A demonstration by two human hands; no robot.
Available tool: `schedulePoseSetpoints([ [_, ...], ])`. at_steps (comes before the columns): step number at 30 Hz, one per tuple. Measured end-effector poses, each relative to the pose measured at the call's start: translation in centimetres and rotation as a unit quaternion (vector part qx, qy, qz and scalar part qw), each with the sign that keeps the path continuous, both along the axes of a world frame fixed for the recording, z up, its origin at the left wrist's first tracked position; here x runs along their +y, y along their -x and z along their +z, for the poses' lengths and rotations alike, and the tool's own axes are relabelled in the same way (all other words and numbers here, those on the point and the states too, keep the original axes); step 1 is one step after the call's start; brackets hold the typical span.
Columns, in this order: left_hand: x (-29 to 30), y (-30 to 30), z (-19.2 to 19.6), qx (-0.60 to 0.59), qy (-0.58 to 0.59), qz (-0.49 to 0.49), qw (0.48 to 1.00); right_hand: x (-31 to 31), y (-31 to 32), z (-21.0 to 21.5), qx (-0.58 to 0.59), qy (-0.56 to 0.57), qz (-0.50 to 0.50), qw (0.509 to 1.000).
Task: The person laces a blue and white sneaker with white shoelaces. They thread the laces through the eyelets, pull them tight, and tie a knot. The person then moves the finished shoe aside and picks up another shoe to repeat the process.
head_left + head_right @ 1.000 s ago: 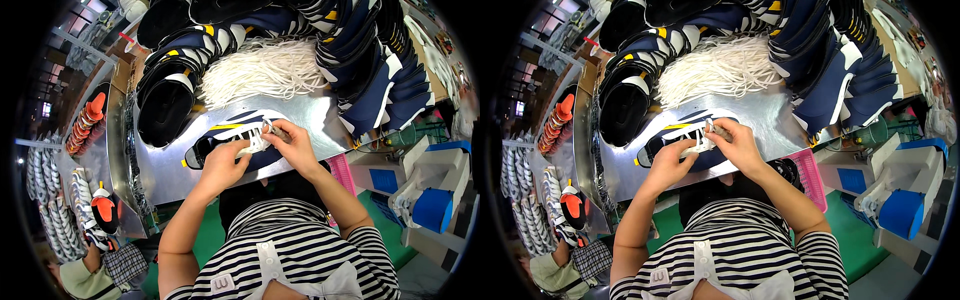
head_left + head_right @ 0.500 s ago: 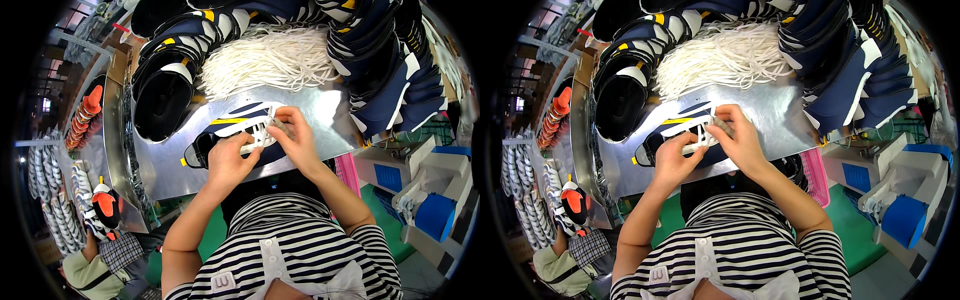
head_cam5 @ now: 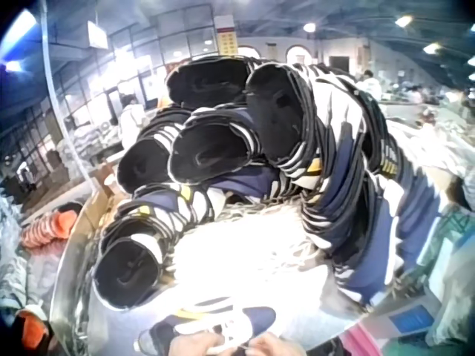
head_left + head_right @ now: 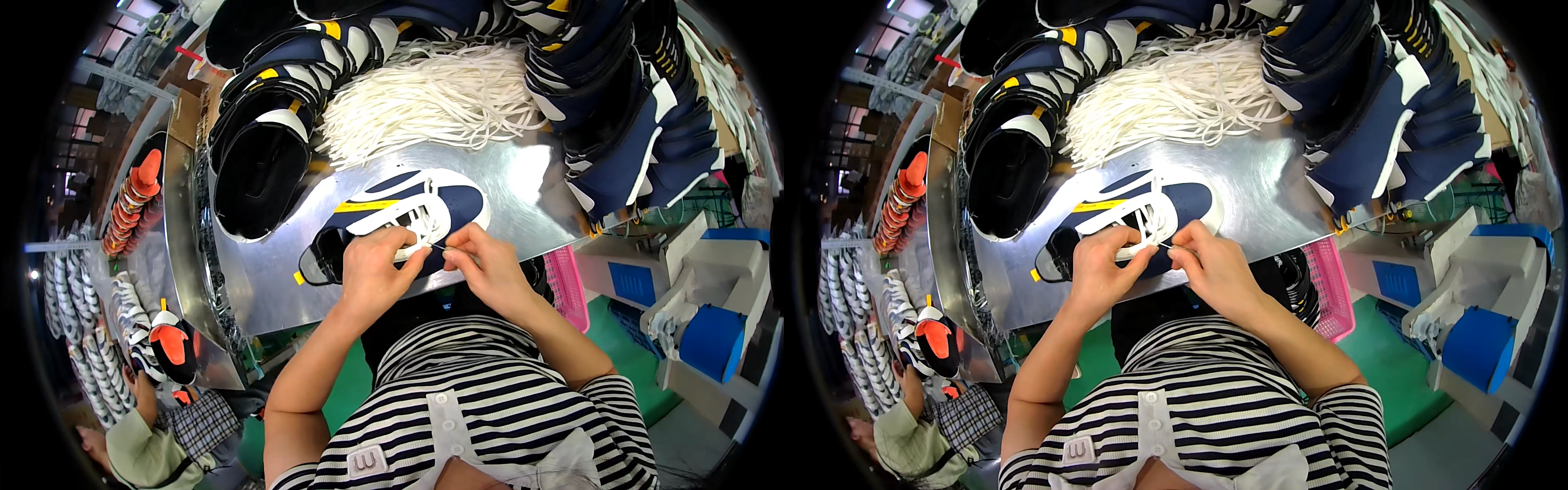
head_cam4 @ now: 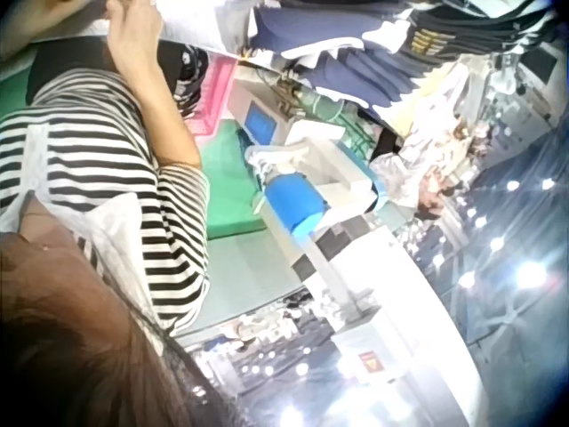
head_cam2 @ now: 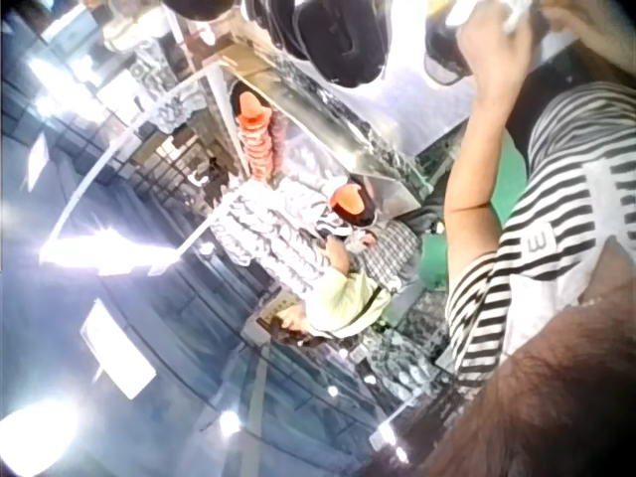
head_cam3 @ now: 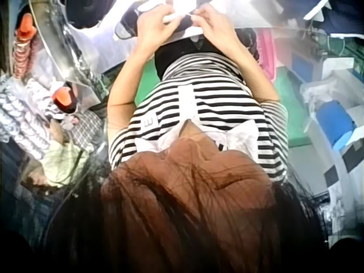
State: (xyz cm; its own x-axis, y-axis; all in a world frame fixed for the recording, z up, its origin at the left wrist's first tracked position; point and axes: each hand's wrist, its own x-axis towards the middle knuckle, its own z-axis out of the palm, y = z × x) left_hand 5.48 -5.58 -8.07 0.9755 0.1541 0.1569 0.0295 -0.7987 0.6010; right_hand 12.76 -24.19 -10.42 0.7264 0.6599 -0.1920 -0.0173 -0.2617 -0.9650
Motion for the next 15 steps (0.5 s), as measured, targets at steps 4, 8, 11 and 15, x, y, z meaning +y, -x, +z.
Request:
schedulePoseSetpoints([
  [4, -0.7, 1.1, -0.3, -0.051, -0.002, -0.047, 0.998, 2.5, 0.8, -0.7, 0.025, -0.012, -0.043, 0.999],
  [8, -0.6, 2.2, 0.2, -0.037, -0.031, -0.038, 0.998, 1.0, 0.1, 0.2, 0.034, 0.019, 0.044, 0.998],
  [11, -0.6, 3.1, 1.0, -0.09, -0.127, -0.065, 0.986, -4.2, -2.8, 2.9, -0.089, 0.125, 0.103, 0.983],
  [15, -1.0, 3.5, 0.6, -0.129, -0.172, -0.091, 0.972, -1.3, -1.9, 5.6, -0.233, -0.044, 0.058, 0.97],
])
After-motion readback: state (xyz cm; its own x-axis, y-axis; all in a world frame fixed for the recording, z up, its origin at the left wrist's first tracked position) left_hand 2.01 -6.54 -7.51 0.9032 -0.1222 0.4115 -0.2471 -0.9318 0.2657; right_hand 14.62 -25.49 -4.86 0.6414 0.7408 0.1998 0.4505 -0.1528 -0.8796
